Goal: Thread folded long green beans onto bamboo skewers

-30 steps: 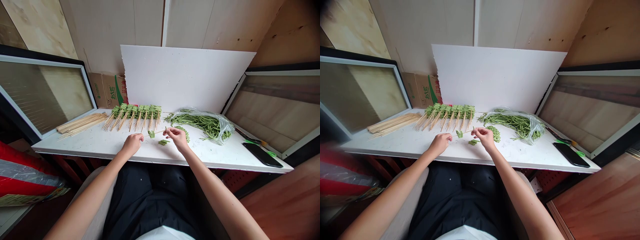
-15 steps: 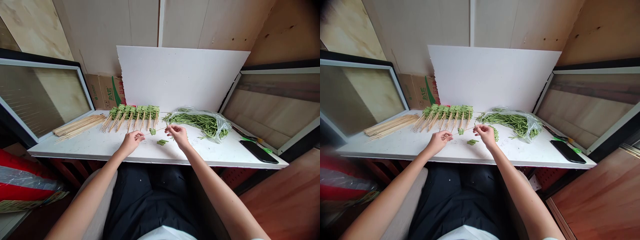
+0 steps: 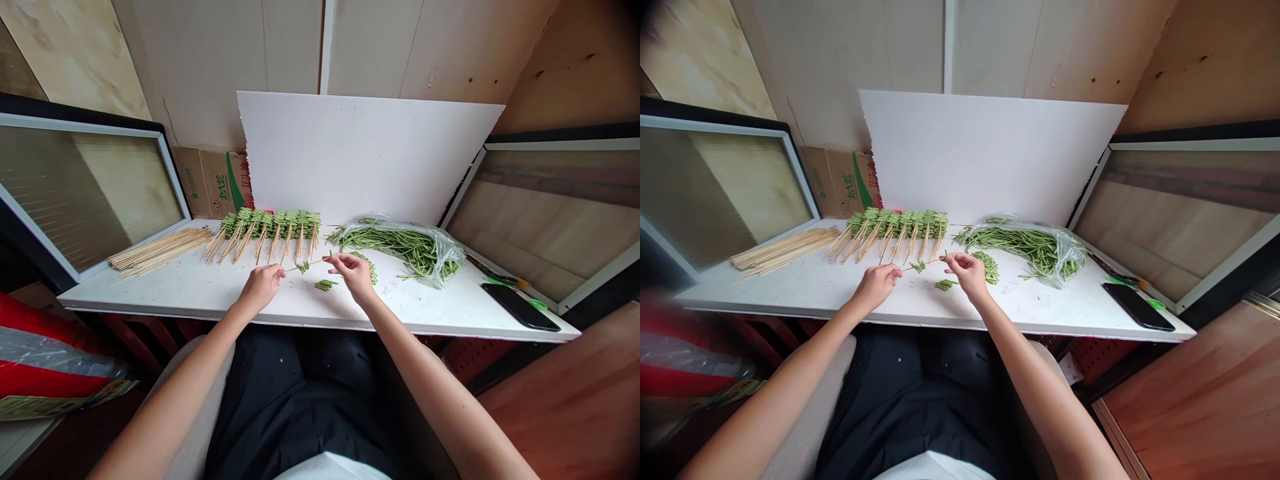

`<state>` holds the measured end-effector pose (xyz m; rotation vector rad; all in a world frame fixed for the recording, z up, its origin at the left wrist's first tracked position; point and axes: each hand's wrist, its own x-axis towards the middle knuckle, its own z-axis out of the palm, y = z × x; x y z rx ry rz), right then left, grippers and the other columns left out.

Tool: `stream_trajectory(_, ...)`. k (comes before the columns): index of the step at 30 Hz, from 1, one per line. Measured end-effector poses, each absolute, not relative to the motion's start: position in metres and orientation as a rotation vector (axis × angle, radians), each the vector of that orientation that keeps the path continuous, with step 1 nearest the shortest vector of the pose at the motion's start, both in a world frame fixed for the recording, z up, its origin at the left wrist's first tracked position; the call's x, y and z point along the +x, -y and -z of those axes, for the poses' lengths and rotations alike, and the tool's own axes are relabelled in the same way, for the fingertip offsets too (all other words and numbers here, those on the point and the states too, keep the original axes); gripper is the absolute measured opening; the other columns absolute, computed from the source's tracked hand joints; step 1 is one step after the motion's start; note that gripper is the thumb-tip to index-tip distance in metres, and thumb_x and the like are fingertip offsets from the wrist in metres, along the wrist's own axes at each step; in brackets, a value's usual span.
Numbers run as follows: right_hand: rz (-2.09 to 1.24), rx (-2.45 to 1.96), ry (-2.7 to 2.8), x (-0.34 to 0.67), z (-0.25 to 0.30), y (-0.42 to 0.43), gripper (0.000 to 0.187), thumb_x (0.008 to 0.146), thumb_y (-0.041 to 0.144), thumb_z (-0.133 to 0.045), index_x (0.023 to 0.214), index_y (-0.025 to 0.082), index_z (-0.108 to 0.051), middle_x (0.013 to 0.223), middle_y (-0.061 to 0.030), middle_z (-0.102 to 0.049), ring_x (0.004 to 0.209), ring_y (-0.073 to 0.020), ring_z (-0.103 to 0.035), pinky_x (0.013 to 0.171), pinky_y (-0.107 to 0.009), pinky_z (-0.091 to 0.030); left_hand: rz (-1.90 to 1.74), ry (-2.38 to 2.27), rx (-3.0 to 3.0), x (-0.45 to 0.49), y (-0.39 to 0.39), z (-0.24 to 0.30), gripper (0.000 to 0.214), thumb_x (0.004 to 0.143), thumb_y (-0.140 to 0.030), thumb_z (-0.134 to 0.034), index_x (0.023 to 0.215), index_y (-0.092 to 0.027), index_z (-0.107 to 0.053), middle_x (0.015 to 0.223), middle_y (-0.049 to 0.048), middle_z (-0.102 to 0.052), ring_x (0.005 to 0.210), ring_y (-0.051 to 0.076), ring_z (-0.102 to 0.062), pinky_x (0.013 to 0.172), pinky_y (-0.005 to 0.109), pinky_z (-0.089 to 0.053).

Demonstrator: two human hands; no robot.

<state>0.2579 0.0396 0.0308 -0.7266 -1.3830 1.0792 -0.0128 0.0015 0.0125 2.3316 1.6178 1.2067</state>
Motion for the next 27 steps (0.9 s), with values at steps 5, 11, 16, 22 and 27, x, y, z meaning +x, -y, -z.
stream_trajectory(5,-1.041,-0.705,1.413,0.254,-0.033,-0.036,0.037,0.079,0.057,-0.085,0.091,0.022,-0.080,0.103,-0.0107,-0.082,0.108,-0.0315,-0.076,0.086,-0.042,-0.066,-1.175,-1.611,2.377,-0.010,-0.001,-0.013,0.026,0.087,-0.005,-0.051,0.088,-0.019,-0.074,0.080,0.0044,-0.076,0.074,0.020,-0.070,0.072,0.029,-0.052)
stream_trajectory(11,-1.039,-0.680,1.454,0.251,-0.032,-0.036,0.038,0.083,0.056,-0.082,0.094,0.019,-0.078,0.100,-0.0106,-0.081,0.104,-0.0288,-0.075,0.080,-0.039,-0.067,-1.210,-1.667,2.346,-0.014,-0.005,-0.009,0.027,0.090,-0.007,-0.051,0.089,-0.019,-0.075,0.080,0.0052,-0.076,0.073,0.022,-0.069,0.071,0.031,-0.051)
stream_trajectory(16,-1.079,-0.702,1.443,0.251,-0.028,-0.039,0.039,0.077,0.052,-0.087,0.096,0.019,-0.077,0.099,-0.0082,-0.077,0.099,-0.0258,-0.072,0.068,-0.033,-0.065,-1.231,-1.658,2.300,-0.018,-0.009,-0.004,0.027,0.091,-0.009,-0.050,0.088,-0.019,-0.075,0.075,0.0040,-0.073,0.069,0.020,-0.067,0.069,0.030,-0.049)
stream_trajectory(22,-1.002,-0.757,1.503,0.261,-0.027,-0.050,0.043,0.079,0.055,-0.084,0.102,0.019,-0.078,0.103,-0.0102,-0.078,0.099,-0.0274,-0.072,0.064,-0.034,-0.063,-1.239,-1.588,2.278,-0.017,-0.009,-0.004,0.026,0.093,-0.012,-0.049,0.085,-0.018,-0.073,0.070,0.0029,-0.070,0.065,0.018,-0.064,0.067,0.028,-0.048)
stream_trajectory(27,-0.546,-0.989,1.719,0.306,-0.028,-0.078,0.032,0.092,0.047,-0.070,0.106,0.020,-0.079,0.108,-0.0118,-0.079,0.094,-0.0268,-0.071,0.073,-0.039,-0.059,-1.235,-1.602,2.253,-0.016,-0.009,-0.004,0.026,0.093,-0.014,-0.049,0.085,-0.018,-0.073,0.073,0.0037,-0.073,0.065,0.019,-0.065,0.067,0.029,-0.050)
